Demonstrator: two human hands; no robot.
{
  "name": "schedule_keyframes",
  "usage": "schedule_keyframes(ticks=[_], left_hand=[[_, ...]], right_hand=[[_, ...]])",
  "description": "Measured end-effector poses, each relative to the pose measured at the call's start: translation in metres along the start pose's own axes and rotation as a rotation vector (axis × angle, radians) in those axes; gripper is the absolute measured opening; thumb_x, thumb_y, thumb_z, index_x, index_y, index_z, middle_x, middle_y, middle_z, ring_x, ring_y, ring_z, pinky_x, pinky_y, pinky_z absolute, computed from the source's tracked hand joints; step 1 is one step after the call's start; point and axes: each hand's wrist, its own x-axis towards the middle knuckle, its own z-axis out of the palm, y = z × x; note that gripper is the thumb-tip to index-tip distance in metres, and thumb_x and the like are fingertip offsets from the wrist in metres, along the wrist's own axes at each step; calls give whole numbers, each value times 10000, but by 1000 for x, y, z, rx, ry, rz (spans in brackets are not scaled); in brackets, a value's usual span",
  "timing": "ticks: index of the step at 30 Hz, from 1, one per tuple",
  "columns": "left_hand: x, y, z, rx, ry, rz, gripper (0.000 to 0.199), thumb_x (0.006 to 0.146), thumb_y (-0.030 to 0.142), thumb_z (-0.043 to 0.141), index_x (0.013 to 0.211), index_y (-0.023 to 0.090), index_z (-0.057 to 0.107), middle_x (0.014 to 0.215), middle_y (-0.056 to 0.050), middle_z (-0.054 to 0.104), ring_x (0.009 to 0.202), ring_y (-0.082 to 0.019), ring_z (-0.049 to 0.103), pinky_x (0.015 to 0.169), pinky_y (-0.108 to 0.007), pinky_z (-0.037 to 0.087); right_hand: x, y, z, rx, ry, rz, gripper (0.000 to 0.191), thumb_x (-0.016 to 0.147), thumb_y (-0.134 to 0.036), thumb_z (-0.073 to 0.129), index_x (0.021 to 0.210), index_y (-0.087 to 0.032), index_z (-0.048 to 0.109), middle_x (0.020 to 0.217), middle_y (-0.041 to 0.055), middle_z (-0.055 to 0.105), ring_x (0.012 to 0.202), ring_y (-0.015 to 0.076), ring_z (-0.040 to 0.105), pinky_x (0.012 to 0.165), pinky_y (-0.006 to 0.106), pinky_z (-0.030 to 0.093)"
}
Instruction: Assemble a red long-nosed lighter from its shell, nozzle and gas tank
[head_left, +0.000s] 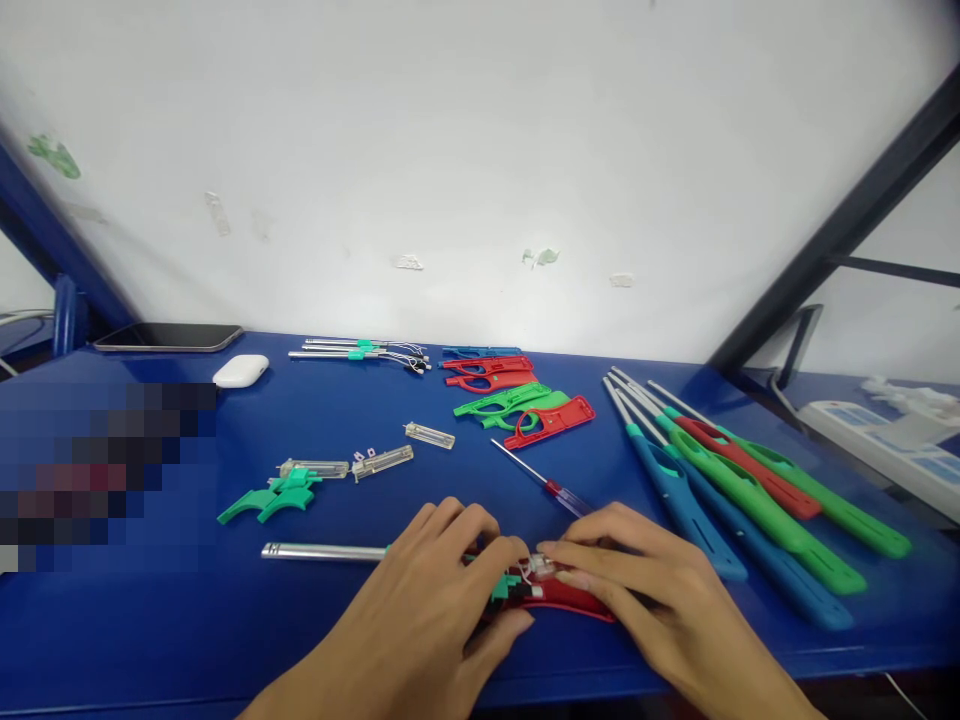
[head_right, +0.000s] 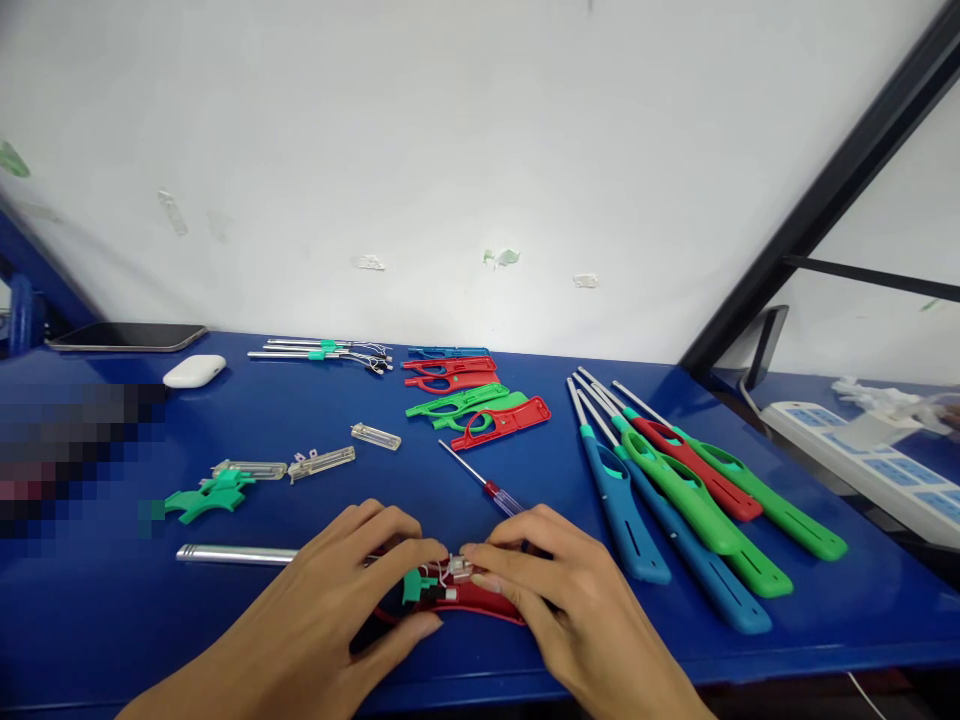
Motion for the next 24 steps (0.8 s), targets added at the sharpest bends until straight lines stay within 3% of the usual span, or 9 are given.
schedule_keyframes(ticks=[15, 24], left_hand=[[1, 0, 0, -7, -10, 7, 166, 1044, 228, 595, 1203, 263, 629, 1166, -59, 634, 1039, -302, 585, 944, -555, 514], [0, -4, 3, -12, 56, 64, 174, 1045, 240, 612, 1210, 291, 637, 1171, -35, 646, 1003, -274, 601, 936, -529, 536]], right_hand=[[-4, -3, 1, -30, -79, 60, 354, 1104, -277, 590, 1406, -443, 673, 1142, -17, 693, 1021, 135, 677, 887, 247, 573], [-6, -4, -1, -51, -104, 97, 347, 1114, -312, 571, 1419, -447, 664, 1179, -16, 670, 1064, 135, 666, 926, 253, 565]])
